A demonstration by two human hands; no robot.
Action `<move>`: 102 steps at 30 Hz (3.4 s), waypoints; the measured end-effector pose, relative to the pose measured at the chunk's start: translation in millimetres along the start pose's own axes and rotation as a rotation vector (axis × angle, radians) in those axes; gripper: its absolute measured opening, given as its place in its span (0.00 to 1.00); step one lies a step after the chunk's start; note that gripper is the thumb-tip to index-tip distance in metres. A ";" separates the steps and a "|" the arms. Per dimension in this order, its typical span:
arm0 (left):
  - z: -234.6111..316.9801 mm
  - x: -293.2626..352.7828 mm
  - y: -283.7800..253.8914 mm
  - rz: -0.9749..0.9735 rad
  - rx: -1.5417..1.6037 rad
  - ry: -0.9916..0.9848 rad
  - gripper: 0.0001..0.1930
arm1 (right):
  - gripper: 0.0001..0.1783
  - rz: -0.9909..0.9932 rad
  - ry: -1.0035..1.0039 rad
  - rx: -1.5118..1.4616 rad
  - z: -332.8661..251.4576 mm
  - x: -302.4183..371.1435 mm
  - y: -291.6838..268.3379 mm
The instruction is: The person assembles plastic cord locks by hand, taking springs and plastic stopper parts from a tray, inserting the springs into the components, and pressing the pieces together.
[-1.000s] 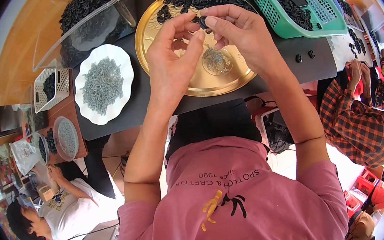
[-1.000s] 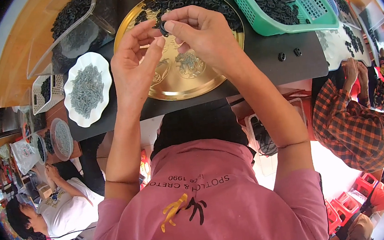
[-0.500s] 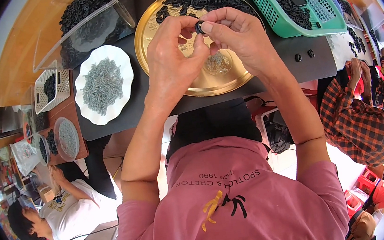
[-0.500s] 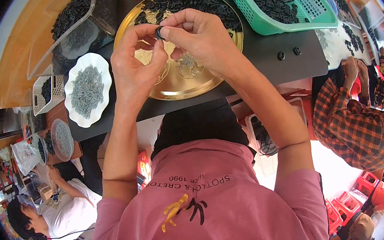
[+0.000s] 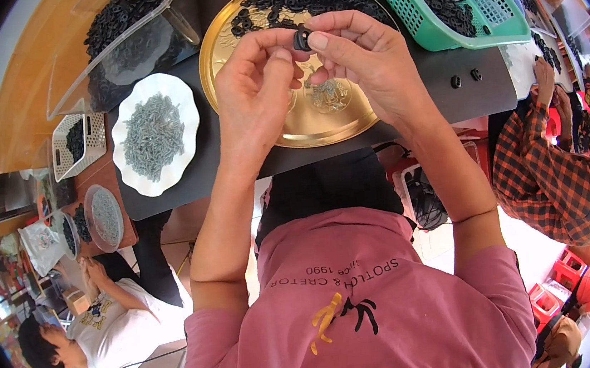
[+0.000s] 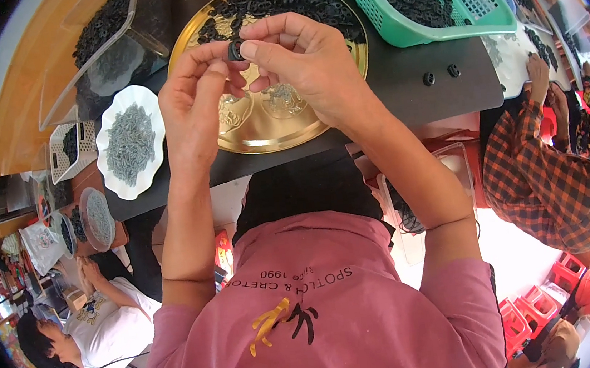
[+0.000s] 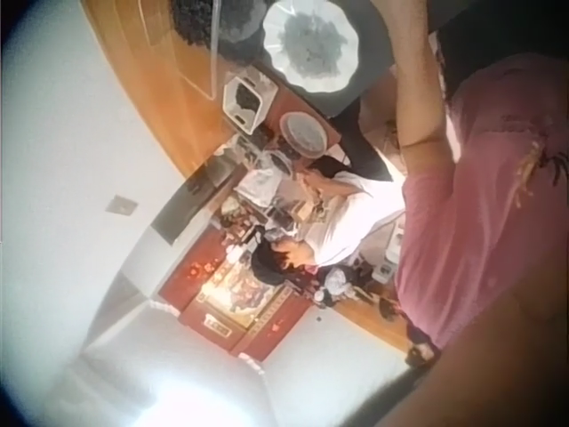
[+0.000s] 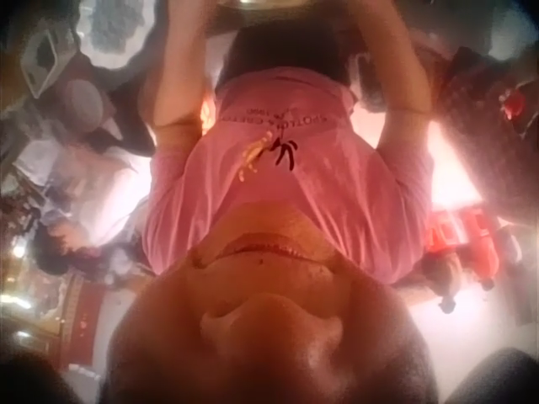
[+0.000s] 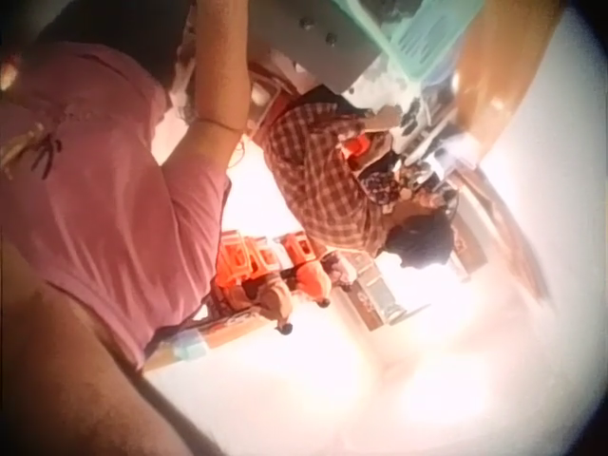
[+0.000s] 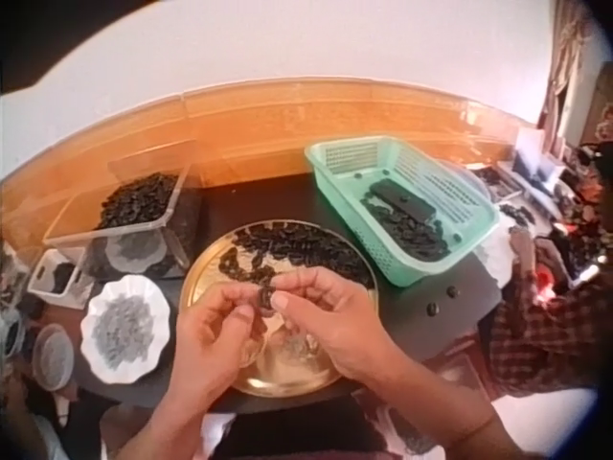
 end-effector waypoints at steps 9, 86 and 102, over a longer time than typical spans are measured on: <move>-5.9 14.7 3.1 -0.112 0.009 -0.191 0.07 | 0.10 0.050 -0.168 0.268 4.5 31.6 -8.6; -22.5 -26.0 -39.7 -0.216 -1.277 0.116 0.09 | 0.08 -0.220 -0.450 1.154 -7.6 63.8 -41.2; -23.2 -37.0 -46.9 -0.235 -1.111 0.011 0.08 | 0.07 -0.230 -0.408 1.132 -5.3 64.6 -43.5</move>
Point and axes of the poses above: each hand's wrist, its own x-axis away from the middle knuckle, its own y-axis out of the palm, z = x × y, the point moved 3 cm from there along -x, towards the middle knuckle, and after that the axes turned 1 degree about x, right-handed, at the moved point
